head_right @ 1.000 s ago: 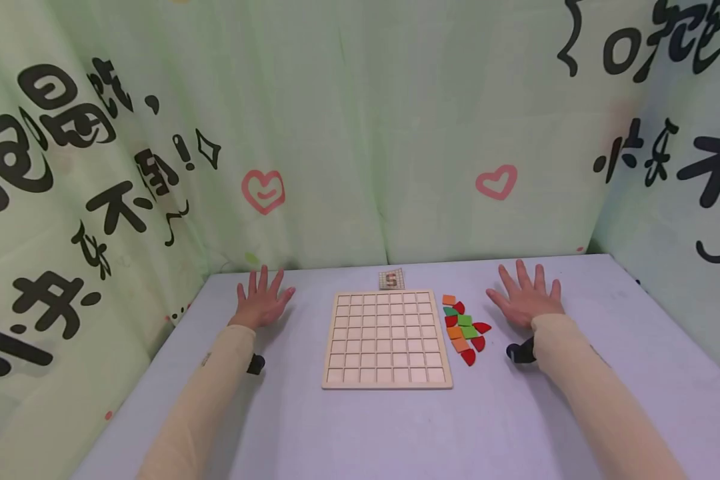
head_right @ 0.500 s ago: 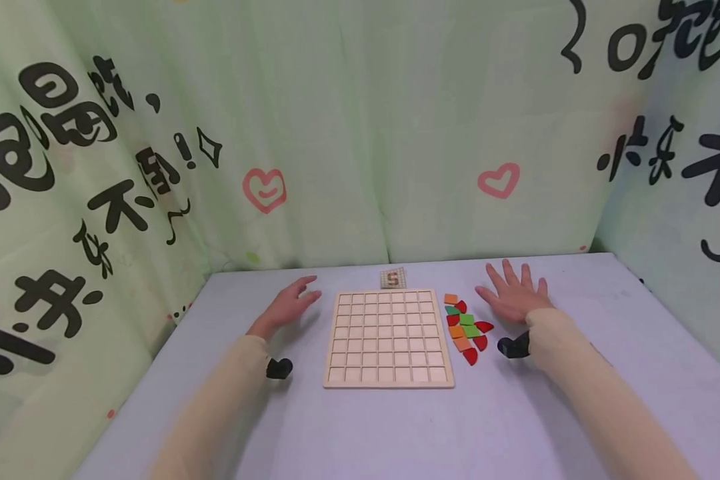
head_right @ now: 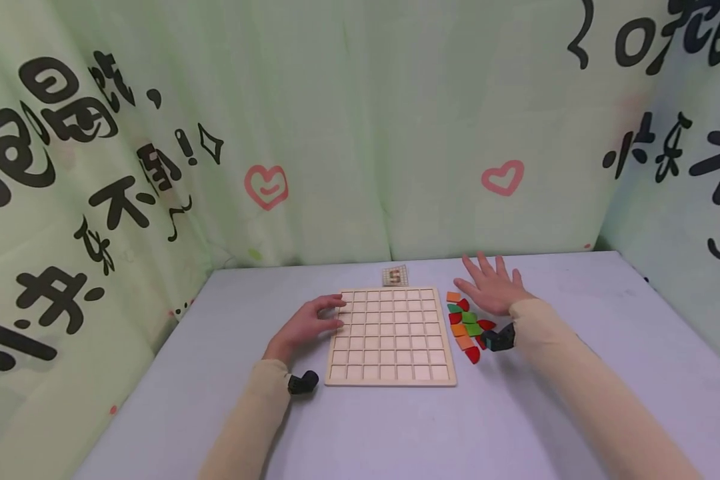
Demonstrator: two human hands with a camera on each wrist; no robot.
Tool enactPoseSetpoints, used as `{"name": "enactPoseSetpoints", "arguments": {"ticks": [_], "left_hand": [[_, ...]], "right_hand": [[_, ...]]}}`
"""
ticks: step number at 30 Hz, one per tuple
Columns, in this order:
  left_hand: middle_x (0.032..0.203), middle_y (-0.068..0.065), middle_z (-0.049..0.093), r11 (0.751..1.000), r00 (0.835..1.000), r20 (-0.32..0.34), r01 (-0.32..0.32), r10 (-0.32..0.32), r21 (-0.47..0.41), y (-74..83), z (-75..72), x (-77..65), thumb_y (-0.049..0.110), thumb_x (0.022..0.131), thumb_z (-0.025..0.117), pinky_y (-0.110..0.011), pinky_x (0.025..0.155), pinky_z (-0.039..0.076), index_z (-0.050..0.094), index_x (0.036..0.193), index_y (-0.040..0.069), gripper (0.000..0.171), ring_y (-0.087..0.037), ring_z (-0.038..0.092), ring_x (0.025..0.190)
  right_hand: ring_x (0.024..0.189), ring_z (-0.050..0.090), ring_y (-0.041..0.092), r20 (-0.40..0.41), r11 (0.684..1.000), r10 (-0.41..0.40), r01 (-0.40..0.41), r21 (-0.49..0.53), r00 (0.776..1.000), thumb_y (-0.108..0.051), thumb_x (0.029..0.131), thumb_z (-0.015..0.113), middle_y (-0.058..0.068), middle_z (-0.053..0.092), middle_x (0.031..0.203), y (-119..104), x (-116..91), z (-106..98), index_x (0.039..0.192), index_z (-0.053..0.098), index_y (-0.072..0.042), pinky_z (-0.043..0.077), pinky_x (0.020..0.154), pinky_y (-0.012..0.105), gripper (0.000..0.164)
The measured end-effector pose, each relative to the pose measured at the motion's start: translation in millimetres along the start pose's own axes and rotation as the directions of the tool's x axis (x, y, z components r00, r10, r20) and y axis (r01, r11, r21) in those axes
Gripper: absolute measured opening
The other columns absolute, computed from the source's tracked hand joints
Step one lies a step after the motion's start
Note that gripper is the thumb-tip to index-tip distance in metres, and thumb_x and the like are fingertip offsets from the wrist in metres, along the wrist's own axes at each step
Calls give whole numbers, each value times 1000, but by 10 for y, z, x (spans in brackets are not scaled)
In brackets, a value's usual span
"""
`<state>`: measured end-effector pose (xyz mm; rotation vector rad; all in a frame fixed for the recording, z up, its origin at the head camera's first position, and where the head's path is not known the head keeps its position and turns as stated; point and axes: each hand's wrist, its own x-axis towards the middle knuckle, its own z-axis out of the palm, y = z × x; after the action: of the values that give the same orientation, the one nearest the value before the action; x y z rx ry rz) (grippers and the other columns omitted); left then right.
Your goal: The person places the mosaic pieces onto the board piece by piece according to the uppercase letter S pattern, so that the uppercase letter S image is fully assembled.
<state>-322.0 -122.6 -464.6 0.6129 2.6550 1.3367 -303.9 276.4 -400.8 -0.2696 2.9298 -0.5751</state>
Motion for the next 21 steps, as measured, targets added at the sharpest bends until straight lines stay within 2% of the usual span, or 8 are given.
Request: {"name": "enactPoseSetpoints", "arguments": {"ticks": [3, 7, 21], "left_hand": [[150, -13, 52, 999, 1000, -12, -25, 26, 34, -31, 27, -22, 14, 89, 74, -50, 122, 29, 68, 125, 4, 37, -33, 40, 145], [148, -12, 54, 997, 999, -31, -22, 24, 75, -68, 25, -46, 15, 89, 74, -49, 120, 33, 71, 119, 4, 33, -33, 43, 143], [151, -9, 52, 993, 1000, -2, 4, -4, 117, -96, -11, -35, 22, 91, 73, -49, 120, 33, 68, 125, 5, 39, -32, 41, 145]], "right_hand": [[145, -12, 60, 1, 1000, -6, 6, 3, 1000, -65, 100, 36, 31, -5, 163, -7, 13, 3, 160, 5, -5, -9, 112, 78, 91], [145, -11, 61, -2, 1000, -10, 10, -5, 1000, -65, 100, 37, 31, -5, 163, -4, 11, 2, 160, 6, -5, -8, 112, 78, 90], [144, -7, 62, 5, 1000, 3, -3, -15, 1000, -58, 101, 43, 33, 0, 162, 73, -25, 31, 159, 10, -2, -6, 112, 79, 87]]}}
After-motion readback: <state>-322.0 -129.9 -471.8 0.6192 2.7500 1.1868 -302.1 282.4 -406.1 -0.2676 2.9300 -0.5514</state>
